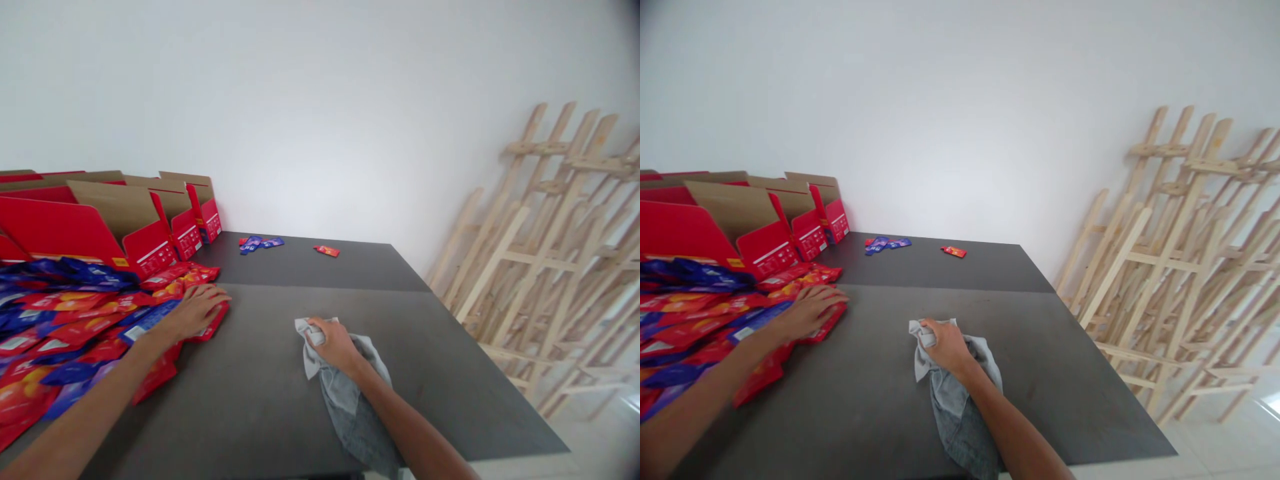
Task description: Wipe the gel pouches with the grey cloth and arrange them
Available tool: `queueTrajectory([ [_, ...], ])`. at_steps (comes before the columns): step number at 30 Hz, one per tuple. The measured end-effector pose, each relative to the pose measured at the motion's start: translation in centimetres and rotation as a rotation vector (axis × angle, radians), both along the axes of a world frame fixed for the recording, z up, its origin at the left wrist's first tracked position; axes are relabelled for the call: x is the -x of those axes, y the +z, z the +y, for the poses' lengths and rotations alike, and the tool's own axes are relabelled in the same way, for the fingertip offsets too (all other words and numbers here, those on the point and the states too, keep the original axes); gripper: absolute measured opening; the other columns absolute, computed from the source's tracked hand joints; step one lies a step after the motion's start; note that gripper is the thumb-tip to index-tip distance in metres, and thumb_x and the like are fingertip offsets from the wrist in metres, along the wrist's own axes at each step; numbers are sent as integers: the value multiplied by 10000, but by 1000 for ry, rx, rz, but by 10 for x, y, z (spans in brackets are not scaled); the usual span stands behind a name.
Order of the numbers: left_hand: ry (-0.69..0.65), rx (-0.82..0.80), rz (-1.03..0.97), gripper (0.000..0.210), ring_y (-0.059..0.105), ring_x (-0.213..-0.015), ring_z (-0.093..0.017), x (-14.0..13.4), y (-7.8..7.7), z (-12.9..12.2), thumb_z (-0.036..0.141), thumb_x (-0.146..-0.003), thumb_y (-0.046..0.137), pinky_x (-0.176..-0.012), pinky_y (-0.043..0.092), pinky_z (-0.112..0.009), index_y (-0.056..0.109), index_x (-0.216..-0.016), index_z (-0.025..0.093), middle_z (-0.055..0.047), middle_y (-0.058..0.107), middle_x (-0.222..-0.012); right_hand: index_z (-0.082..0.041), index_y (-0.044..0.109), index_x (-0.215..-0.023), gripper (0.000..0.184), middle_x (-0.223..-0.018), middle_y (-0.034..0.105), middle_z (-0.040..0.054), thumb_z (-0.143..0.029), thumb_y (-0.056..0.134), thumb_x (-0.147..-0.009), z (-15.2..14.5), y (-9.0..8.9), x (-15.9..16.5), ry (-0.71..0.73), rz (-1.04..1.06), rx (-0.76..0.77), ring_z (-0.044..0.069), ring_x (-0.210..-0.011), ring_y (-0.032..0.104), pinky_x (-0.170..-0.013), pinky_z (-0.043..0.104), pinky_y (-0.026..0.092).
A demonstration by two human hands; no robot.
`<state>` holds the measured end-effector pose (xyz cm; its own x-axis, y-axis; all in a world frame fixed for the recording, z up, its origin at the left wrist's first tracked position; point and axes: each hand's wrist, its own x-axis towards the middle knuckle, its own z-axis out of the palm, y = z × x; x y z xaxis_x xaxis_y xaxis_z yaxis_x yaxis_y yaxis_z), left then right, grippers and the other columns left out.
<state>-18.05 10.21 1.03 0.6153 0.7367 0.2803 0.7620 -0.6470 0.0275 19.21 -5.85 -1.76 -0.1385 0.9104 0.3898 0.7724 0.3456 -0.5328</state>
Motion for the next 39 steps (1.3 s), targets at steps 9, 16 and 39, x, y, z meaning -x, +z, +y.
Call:
queueTrajectory([
  [9,-247,135,-152,424,506,-1224,-242,-124,-30,-6,178,-935,363,-1070,384,-431,615,-1272,228,-92,605,-1283,-256,688,-1131,253,-1031,773,25,-323,634,-893,-3,3,2,2,2,3,233,-912,736,-810,299,531],
  [16,-181,125,-111,499,481,-1240,-265,-244,-35,61,95,-903,357,-1073,404,-433,536,-1368,135,-161,544,-1331,-250,662,-1125,257,-975,773,14,-315,614,-881,-6,0,4,-3,20,35,206,-880,737,-773,256,517],
  [39,-220,209,58,529,430,-1341,-360,-394,-17,196,224,-817,541,-1121,285,-563,561,-1337,130,-211,518,-1422,-258,627,-1164,382,-951,769,30,-277,613,-782,-5,-8,4,109,-47,139,225,-831,735,-711,279,517],
])
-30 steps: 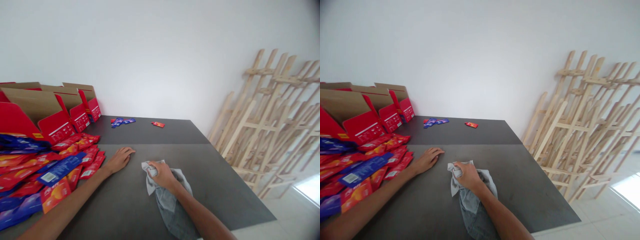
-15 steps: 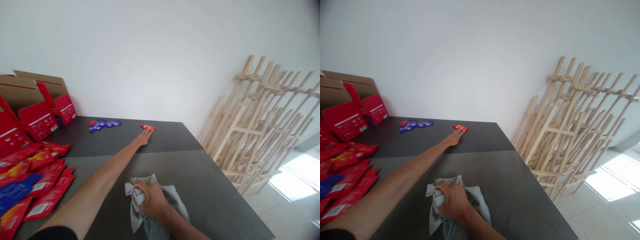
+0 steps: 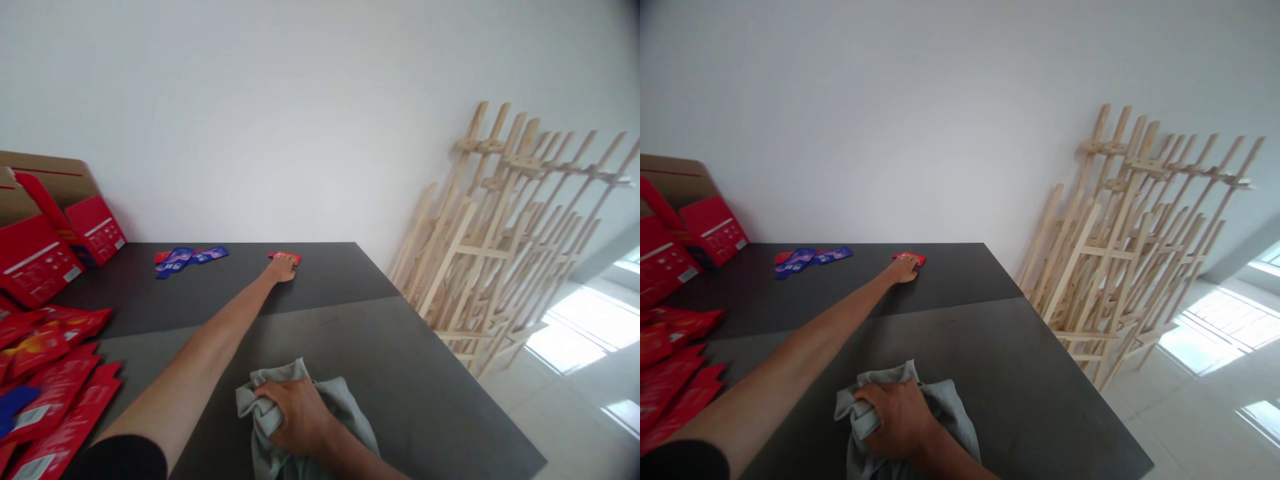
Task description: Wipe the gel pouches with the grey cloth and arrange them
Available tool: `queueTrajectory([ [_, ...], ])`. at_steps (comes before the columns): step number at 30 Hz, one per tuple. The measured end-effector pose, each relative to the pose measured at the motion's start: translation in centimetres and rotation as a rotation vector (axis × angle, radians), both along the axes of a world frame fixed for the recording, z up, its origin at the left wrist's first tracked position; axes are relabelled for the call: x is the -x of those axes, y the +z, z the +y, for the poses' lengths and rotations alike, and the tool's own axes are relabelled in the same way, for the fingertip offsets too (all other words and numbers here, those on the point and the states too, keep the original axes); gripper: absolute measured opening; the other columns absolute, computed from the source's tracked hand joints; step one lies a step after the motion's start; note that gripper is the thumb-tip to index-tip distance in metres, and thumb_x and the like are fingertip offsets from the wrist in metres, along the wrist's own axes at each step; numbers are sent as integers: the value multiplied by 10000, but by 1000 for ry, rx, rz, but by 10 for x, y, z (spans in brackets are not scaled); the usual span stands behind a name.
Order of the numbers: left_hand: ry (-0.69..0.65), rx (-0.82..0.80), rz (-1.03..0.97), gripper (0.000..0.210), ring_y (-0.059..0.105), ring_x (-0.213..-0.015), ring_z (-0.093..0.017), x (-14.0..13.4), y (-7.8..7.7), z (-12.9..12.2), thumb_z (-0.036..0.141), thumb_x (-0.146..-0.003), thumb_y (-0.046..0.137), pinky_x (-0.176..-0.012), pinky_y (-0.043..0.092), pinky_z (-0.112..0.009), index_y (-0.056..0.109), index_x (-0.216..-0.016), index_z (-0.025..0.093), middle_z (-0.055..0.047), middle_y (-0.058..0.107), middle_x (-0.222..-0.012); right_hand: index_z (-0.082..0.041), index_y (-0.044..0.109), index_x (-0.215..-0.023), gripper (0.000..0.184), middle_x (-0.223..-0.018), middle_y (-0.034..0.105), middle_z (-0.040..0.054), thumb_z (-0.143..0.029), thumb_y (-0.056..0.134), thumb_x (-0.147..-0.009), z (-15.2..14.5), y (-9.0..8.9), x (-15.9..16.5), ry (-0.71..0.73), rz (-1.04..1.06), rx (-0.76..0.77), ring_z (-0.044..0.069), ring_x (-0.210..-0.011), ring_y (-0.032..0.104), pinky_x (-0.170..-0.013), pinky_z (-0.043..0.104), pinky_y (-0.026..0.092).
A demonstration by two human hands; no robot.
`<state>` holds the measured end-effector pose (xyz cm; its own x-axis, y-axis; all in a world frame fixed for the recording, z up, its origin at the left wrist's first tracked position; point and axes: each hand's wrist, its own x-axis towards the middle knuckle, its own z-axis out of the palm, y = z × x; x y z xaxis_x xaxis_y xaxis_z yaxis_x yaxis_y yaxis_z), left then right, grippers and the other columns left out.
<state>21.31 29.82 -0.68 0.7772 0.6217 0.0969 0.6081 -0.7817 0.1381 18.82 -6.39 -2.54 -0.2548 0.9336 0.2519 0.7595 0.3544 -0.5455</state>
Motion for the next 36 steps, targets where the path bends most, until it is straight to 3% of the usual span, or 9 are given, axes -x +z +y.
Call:
queueTrajectory([
  [5,22,0,-13,677,245,-1477,-348,-8,-1,1,232,-823,551,-1156,235,-545,411,-1481,157,-188,327,-1592,-257,635,-1146,388,-939,768,21,-239,610,-759,-1,2,1,5,1,-19,223,-818,733,-710,278,512],
  [9,35,30,3,750,207,-1497,-371,-15,-4,9,261,-828,551,-1150,202,-589,327,-1538,170,-195,317,-1601,-273,624,-1164,392,-980,763,14,-224,604,-775,-1,2,-1,27,-14,-17,218,-859,729,-744,280,510],
  [14,32,48,-22,597,339,-1427,-381,-19,-7,10,281,-860,530,-1146,197,-573,479,-1442,160,-209,450,-1504,-272,605,-1178,418,-976,752,-3,-217,606,-764,-2,1,-3,49,-50,-9,222,-853,724,-738,289,499],
  [18,43,40,-73,417,429,-1323,-366,-16,-8,1,362,-903,513,-1103,277,-542,617,-1254,163,-192,539,-1368,-265,612,-1145,404,-940,751,-2,-187,617,-748,-2,4,-3,39,-44,-32,221,-818,716,-693,280,478],
  [23,145,23,-129,314,411,-1303,-322,0,-9,-14,384,-939,483,-1083,326,-442,654,-1075,159,-180,549,-1287,-244,619,-1125,353,-947,751,7,-208,608,-774,-1,9,-3,63,-19,-61,215,-816,710,-703,280,469],
  [30,533,14,-185,446,387,-1290,-439,32,-9,-35,251,-889,487,-1018,333,-551,512,-1284,46,-305,476,-1341,-233,633,-1107,302,-924,748,10,-254,590,-808,4,3,-4,57,-18,-94,208,-808,707,-710,274,470],
  [36,506,47,-219,502,409,-1289,-410,58,-7,-68,274,-909,460,-1018,358,-514,488,-1363,62,-292,519,-1335,-239,632,-1151,310,-934,758,18,-260,588,-845,6,0,-5,15,44,-99,207,-814,716,-731,263,483],
])
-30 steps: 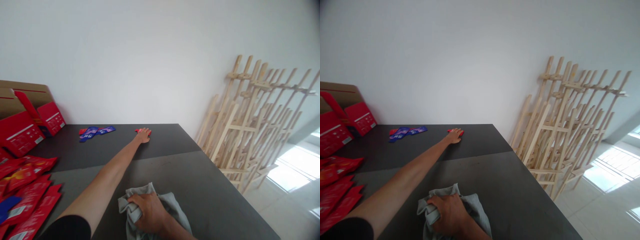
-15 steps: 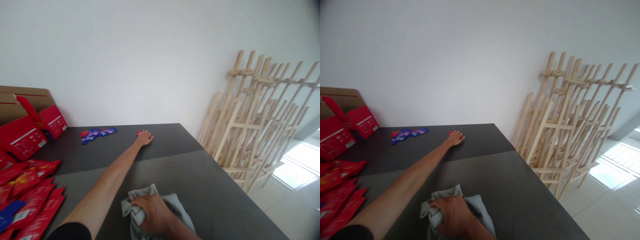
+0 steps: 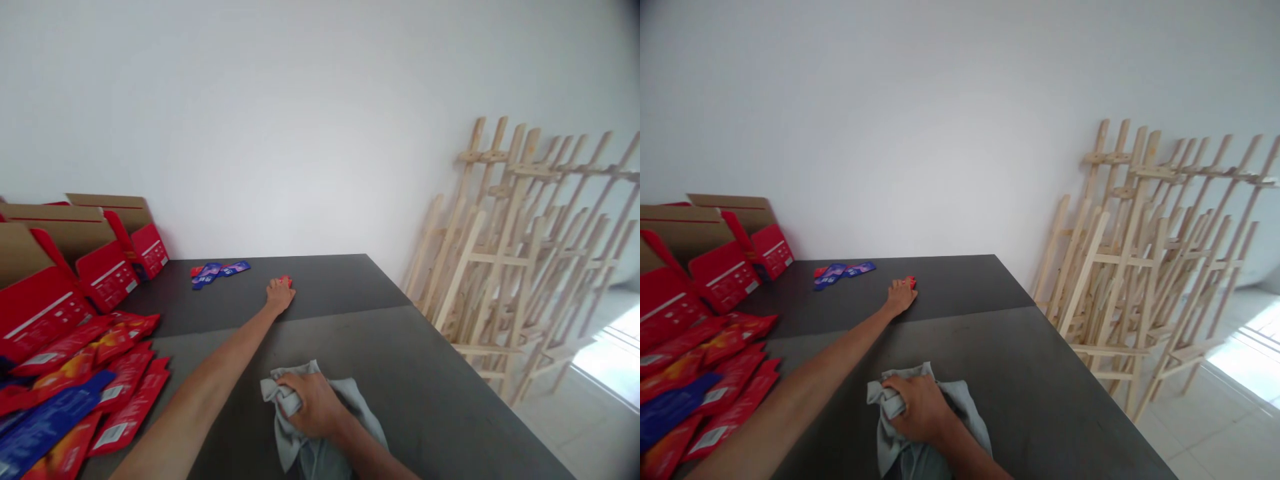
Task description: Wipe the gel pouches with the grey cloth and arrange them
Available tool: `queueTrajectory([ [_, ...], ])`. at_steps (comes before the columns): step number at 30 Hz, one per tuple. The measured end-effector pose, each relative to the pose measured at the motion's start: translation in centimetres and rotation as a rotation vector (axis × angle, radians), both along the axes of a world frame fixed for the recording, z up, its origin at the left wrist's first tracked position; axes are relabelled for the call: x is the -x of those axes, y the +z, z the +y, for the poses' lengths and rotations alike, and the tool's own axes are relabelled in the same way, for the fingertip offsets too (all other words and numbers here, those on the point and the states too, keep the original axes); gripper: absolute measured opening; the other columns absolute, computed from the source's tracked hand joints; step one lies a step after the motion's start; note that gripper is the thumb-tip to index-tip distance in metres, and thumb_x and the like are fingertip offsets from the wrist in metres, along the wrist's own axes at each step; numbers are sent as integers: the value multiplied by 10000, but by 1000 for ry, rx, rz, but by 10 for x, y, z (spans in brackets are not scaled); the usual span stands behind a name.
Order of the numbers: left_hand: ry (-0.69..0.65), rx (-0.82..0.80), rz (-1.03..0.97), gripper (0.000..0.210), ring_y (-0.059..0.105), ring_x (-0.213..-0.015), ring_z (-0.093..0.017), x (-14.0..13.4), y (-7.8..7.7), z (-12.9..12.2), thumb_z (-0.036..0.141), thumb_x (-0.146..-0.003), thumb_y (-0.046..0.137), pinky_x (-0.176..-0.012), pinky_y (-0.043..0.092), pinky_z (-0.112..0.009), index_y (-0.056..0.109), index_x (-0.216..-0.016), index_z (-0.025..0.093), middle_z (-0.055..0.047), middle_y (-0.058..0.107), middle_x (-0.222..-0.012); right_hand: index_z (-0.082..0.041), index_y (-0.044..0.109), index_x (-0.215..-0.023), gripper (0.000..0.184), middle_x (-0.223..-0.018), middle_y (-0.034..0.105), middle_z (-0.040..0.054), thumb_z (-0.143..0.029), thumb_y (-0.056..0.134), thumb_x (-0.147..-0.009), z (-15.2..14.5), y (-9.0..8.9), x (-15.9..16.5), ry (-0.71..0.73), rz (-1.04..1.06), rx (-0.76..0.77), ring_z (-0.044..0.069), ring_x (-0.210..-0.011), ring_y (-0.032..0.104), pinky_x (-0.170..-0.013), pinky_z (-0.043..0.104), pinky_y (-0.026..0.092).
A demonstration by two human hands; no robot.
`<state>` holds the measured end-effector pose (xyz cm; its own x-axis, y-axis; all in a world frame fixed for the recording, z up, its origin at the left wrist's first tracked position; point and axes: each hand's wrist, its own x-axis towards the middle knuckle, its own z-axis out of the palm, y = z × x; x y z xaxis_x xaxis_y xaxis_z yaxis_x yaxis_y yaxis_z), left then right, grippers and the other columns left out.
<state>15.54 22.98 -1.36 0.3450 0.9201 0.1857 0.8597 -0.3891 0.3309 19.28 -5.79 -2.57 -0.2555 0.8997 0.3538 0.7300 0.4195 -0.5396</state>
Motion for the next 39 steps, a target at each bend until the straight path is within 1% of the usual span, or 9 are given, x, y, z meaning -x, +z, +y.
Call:
queueTrajectory([
  [3,-34,34,-54,531,448,-1280,-392,10,2,-19,267,-930,438,-1010,384,-492,449,-1426,78,-273,552,-1326,-237,635,-1153,296,-942,762,17,-248,584,-862,0,2,0,-14,43,10,194,-807,719,-727,247,485],
  [7,-66,97,-166,467,552,-1207,-360,26,7,-38,180,-931,414,-999,413,-454,522,-1365,47,-270,635,-1208,-232,650,-1136,270,-973,762,19,-237,582,-875,1,4,0,-23,78,-7,194,-850,720,-758,245,493],
  [11,-55,134,-354,349,599,-1168,-328,48,12,-52,180,-945,415,-1015,414,-443,646,-1197,108,-230,691,-1096,-230,669,-1124,261,-961,760,30,-233,590,-876,3,4,0,-44,82,-23,207,-855,721,-781,264,502],
  [16,-17,179,-695,261,660,-1069,-320,70,15,-72,330,-939,516,-962,467,-421,708,-923,153,-165,720,-932,-238,690,-1103,239,-964,761,49,-230,577,-893,8,1,0,-83,153,-41,225,-880,719,-798,288,509],
  [21,17,248,-1077,399,701,-869,-237,90,8,-114,454,-983,421,-786,574,-395,667,-1080,155,-140,712,-1035,-223,687,-1037,180,-947,750,46,-287,567,-918,12,-2,0,-142,198,-107,218,-863,707,-818,295,507],
  [24,-16,403,-1331,326,703,-880,-213,109,1,-147,325,-963,473,-795,590,-407,591,-1234,187,-135,697,-1134,-208,656,-1062,200,-946,738,45,-311,552,-926,12,-3,0,-174,209,-143,209,-854,699,-819,295,505],
  [28,-46,774,-1782,513,706,-897,-200,132,-5,-184,130,-833,586,-866,579,-375,514,-1332,223,-100,688,-1182,-202,607,-1060,217,-907,713,34,-355,532,-925,10,-1,-2,-197,259,-164,189,-793,677,-773,280,501],
  [33,-35,974,-1955,529,710,-908,-200,140,-6,-213,47,-785,523,-893,570,-360,543,-1298,173,-96,708,-1103,-203,551,-1041,202,-816,663,7,-360,517,-919,9,4,-4,-255,338,-187,170,-704,637,-695,259,488],
  [39,-63,1118,-2015,171,689,-737,-164,134,-9,-228,115,-849,531,-768,572,-295,652,-970,114,-74,722,-877,-185,574,-1030,172,-893,672,41,-297,496,-925,9,0,-6,-147,244,-219,180,-800,656,-766,276,496],
])
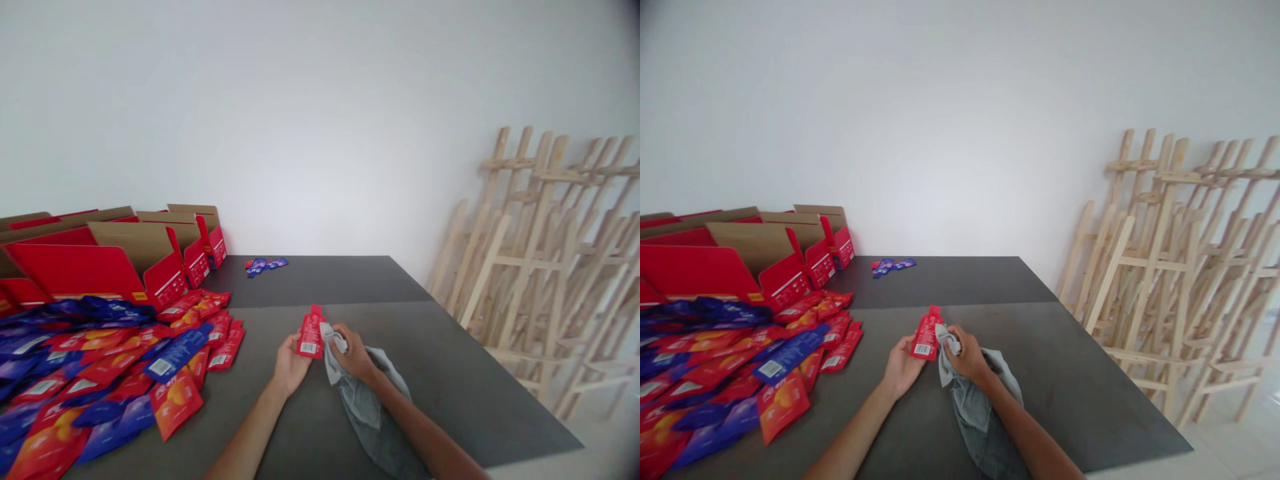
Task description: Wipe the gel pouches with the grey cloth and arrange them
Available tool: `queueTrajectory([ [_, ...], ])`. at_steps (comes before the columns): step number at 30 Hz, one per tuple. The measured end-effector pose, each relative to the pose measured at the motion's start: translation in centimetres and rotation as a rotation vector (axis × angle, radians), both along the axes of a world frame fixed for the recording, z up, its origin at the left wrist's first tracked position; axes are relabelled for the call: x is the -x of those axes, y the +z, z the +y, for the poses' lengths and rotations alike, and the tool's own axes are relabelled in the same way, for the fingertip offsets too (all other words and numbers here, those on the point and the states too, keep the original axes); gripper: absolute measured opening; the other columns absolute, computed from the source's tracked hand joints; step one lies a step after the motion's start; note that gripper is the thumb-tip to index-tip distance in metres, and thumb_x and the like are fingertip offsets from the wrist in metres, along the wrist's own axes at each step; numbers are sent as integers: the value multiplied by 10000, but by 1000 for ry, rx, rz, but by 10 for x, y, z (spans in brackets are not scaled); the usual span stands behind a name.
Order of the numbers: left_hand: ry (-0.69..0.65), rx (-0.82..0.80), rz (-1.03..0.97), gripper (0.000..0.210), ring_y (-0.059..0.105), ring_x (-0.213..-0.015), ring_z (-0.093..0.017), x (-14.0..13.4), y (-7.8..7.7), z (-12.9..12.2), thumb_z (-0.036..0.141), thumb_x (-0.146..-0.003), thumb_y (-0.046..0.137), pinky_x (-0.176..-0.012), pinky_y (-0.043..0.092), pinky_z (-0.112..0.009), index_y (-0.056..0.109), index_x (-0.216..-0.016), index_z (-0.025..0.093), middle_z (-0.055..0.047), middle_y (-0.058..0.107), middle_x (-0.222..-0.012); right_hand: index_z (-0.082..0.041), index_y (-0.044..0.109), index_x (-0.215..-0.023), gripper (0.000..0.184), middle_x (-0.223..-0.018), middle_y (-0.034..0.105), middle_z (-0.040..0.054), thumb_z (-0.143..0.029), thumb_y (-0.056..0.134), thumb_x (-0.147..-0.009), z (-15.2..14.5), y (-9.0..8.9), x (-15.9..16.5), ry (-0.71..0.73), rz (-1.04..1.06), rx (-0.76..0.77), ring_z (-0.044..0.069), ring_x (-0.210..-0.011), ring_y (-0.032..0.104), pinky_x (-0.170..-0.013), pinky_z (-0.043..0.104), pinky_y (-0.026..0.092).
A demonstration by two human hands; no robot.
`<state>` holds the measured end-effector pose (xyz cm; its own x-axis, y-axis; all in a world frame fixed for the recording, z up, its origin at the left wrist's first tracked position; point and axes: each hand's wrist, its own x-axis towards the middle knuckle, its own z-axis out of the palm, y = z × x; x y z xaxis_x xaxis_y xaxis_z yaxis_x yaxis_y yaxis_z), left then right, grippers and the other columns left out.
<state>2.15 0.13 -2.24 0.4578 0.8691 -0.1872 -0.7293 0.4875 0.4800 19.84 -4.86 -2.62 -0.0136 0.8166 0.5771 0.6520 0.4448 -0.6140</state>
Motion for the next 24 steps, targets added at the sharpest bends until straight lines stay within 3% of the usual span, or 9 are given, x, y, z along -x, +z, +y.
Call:
queueTrajectory([
  [4,36,-48,6,196,703,-794,-187,-1,-2,0,226,-905,557,-832,557,-318,680,-1006,110,-78,737,-907,-181,620,-1018,167,-888,706,56,-256,529,-899,-1,4,-1,26,-106,47,189,-779,672,-755,287,513],
  [7,92,-41,-5,270,711,-847,-209,-2,-4,2,331,-952,545,-869,550,-340,687,-1045,122,-88,746,-936,-201,654,-1092,228,-1038,733,83,-221,553,-889,-1,15,1,123,-204,62,216,-938,697,-836,311,523],
  [11,91,-48,9,308,717,-876,-219,-6,-7,4,410,-956,573,-884,547,-343,692,-1039,138,-83,749,-928,-255,678,-1119,274,-1075,745,32,-170,532,-903,2,27,14,250,-404,114,203,-971,707,-836,278,509],
  [14,58,-67,56,301,713,-957,-229,-10,-7,3,406,-926,630,-917,534,-332,705,-1033,134,-103,750,-1010,-257,685,-1094,272,-1015,758,21,-149,557,-879,11,25,22,106,-430,158,202,-920,714,-796,256,499],
  [20,-30,-222,71,377,679,-1095,-227,-20,-2,-4,343,-906,676,-997,493,-325,680,-1237,161,-116,711,-1205,-195,617,-1226,358,-1097,741,89,-160,549,-877,27,20,15,-270,-242,116,234,-957,703,-838,301,501],
  [22,-51,-228,64,391,682,-1087,-230,-22,-1,-4,348,-906,677,-989,500,-329,673,-1248,158,-123,709,-1208,-200,628,-1203,314,-1086,744,87,-210,557,-897,24,22,13,-294,-209,106,231,-936,707,-833,298,501],
  [24,-24,-204,49,391,696,-1049,-231,-23,-2,-2,355,-901,682,-964,514,-332,670,-1236,154,-123,719,-1178,-215,642,-1178,290,-1070,749,75,-236,576,-896,16,25,16,-186,-258,137,224,-934,709,-832,286,494],
])
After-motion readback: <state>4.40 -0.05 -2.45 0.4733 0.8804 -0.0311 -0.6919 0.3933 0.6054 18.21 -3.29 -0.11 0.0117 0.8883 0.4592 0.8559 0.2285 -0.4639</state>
